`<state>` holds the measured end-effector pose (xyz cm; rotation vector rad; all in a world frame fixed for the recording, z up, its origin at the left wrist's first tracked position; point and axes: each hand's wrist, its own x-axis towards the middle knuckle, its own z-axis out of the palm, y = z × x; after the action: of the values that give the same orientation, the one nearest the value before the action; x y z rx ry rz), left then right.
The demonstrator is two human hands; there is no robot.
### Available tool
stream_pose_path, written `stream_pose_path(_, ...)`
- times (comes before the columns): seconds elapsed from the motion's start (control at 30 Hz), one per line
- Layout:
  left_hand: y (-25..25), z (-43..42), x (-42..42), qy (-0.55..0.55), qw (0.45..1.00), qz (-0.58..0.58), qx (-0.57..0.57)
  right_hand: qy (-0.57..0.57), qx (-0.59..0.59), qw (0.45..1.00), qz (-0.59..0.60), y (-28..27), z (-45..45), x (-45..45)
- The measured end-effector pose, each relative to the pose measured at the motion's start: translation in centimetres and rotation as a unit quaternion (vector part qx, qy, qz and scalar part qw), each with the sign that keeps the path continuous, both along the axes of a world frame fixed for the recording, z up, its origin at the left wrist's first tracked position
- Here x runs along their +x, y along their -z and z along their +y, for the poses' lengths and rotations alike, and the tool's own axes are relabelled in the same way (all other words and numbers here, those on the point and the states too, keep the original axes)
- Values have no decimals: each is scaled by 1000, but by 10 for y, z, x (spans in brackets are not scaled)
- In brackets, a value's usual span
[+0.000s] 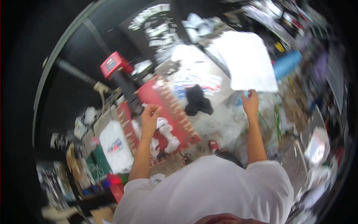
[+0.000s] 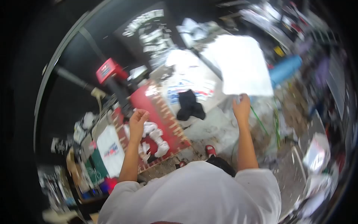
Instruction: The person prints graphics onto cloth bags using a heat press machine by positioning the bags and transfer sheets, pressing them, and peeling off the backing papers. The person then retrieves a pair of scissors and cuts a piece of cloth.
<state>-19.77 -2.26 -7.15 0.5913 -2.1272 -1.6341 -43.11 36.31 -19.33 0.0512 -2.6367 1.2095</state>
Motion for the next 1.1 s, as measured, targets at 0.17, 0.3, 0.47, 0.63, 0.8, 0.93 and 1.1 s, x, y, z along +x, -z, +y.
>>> stream_pose_path(0.17, 63, -73, 71, -328, 840, -64, -427, -325, -124, 937, -15, -58, -143, 119)
stream_pose_path(0.3, 72, -71, 68, -336, 917, -62, -205, -612, -75, 787, 27, -58, -235, 246)
stream_pose_path(0.47, 77, -99, 69, -267, 951, -129, -93, -613, 56, 769, 175, -3, -282, 306)
stream_pose_path(0.63, 115, -147, 61, -41, 971, -38, 234, -503, 76, 854, 110, -9, -272, 319)
stream_pose_path(0.8, 101, -145, 58, -74, 978, -115, 160, -471, 94, 873, 89, -14, -270, 325)
stream_pose_path(0.93, 119, -170, 57, 28, 971, -115, 208, -485, 157, 860, -10, -31, -266, 333)
stream_pose_path(1.1, -22, -100, 92, -39, 996, -78, -1, -497, 125, 854, 86, -149, -241, 329)
